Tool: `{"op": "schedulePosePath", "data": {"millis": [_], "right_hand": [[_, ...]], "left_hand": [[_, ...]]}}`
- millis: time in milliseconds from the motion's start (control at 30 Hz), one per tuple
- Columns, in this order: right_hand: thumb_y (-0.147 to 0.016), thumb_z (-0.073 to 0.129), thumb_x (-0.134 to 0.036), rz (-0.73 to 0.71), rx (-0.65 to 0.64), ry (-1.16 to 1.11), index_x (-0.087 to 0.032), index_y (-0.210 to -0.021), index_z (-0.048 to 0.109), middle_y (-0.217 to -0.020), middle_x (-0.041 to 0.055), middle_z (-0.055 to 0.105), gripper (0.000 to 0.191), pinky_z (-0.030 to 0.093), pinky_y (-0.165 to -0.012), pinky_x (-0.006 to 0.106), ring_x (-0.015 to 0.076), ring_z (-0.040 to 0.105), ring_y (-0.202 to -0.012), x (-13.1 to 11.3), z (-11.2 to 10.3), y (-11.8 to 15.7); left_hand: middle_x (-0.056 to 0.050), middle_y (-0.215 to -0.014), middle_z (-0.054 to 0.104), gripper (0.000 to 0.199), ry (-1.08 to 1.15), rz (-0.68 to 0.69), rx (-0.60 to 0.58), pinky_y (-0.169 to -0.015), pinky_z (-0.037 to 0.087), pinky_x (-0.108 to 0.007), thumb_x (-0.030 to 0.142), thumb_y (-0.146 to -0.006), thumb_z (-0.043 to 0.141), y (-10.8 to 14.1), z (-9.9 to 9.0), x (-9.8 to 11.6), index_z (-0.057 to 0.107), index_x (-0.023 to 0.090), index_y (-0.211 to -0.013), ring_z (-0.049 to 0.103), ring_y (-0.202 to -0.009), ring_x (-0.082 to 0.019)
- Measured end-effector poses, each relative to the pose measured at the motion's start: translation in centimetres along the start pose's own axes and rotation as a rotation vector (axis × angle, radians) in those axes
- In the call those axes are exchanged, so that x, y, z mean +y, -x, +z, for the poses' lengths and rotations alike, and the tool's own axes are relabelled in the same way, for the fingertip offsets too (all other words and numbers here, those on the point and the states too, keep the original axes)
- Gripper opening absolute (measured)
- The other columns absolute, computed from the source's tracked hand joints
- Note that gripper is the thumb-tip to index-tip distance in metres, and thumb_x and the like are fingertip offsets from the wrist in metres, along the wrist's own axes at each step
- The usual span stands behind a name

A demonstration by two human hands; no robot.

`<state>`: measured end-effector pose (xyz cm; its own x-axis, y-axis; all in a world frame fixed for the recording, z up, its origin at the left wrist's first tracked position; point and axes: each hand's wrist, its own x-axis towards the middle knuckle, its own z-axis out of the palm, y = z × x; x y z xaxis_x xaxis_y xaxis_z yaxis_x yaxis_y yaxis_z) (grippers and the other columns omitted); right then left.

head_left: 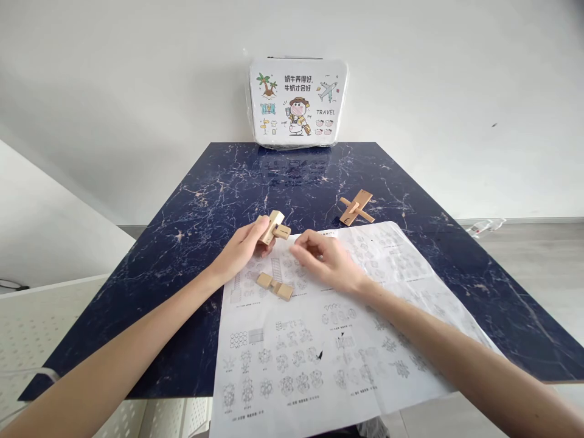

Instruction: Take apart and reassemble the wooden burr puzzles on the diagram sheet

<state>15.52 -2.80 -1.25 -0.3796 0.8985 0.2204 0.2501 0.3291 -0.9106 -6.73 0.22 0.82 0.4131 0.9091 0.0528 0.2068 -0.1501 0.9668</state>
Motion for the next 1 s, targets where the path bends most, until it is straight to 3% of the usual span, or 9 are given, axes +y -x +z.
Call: {"op": "schedulePosePath", "data": {"millis": [133,267,367,600,767,1000], "right_hand": [[-0.091,0.075,-0.055,-0.251,-0.225,0.224,-0.024,-0.096,0.063,-0.085,0.0027,0.066,0.034,0.044,-0.067,0.035,0.0183,0.058,-0.072,0.07,0.41,0.24],[-0.095,0.071,-0.046,-0.387,-0.279,0.37,-0.024,-0.098,0.064,-0.095,0.0065,0.068,0.022,0.048,-0.077,0.038,0.0232,0.062,-0.086,0.59,0.75,0.2],[-0.099,0.066,-0.039,-0.362,-0.228,0.321,-0.022,-0.097,0.063,-0.093,0.0062,0.065,0.018,0.049,-0.071,0.035,0.0194,0.06,-0.079,0.69,0.67,0.11],[-0.101,0.066,-0.044,-0.188,0.004,0.088,-0.023,-0.101,0.061,-0.085,0.0015,0.064,0.022,0.046,-0.064,0.032,0.0152,0.056,-0.07,0.19,0.15,-0.07],[-0.1,0.066,-0.05,-0.074,0.136,-0.133,-0.023,-0.104,0.058,-0.085,0.0011,0.064,0.028,0.048,-0.063,0.033,0.0148,0.059,-0.067,0.4,0.08,-0.2],[-0.099,0.068,-0.051,-0.055,0.367,-0.214,-0.025,-0.102,0.057,-0.081,-0.0015,0.056,0.028,0.041,-0.053,0.032,0.0123,0.052,-0.06,0.73,-0.12,-0.62]], "left_hand": [[0.0,-0.068,0.05,0.059,0.032,-0.016,0.02,-0.065,0.043,-0.029,0.066,-0.108,0.038,-0.21,-0.11,-0.21,0.054,0.019,-0.075,0.046,-0.062,-0.013],[0.0,-0.068,0.05,0.056,0.011,-0.027,0.009,-0.064,0.043,-0.028,0.064,-0.107,0.044,-0.14,-0.05,0.14,0.052,0.019,-0.074,0.045,-0.061,-0.012],[0.0,-0.068,0.05,0.053,-0.033,-0.045,0.003,-0.064,0.043,-0.027,0.059,-0.106,0.048,-0.07,-0.02,0.41,0.051,0.019,-0.072,0.046,-0.061,-0.012],[0.002,-0.07,0.054,0.043,-0.106,-0.059,0.074,-0.061,0.041,-0.027,0.057,-0.103,0.056,-0.16,-0.03,0.01,0.06,0.019,-0.083,0.05,-0.062,-0.013],[0.002,-0.071,0.053,0.044,-0.051,-0.023,0.011,-0.061,0.04,-0.026,0.057,-0.104,0.055,-0.16,0.08,-0.06,0.056,0.019,-0.081,0.048,-0.061,-0.011],[0.0,-0.078,0.059,0.041,-0.067,0.0,-0.069,-0.061,0.042,-0.027,0.055,-0.107,0.052,-0.09,0.05,0.1,0.06,0.019,-0.09,0.052,-0.063,-0.011]]}}
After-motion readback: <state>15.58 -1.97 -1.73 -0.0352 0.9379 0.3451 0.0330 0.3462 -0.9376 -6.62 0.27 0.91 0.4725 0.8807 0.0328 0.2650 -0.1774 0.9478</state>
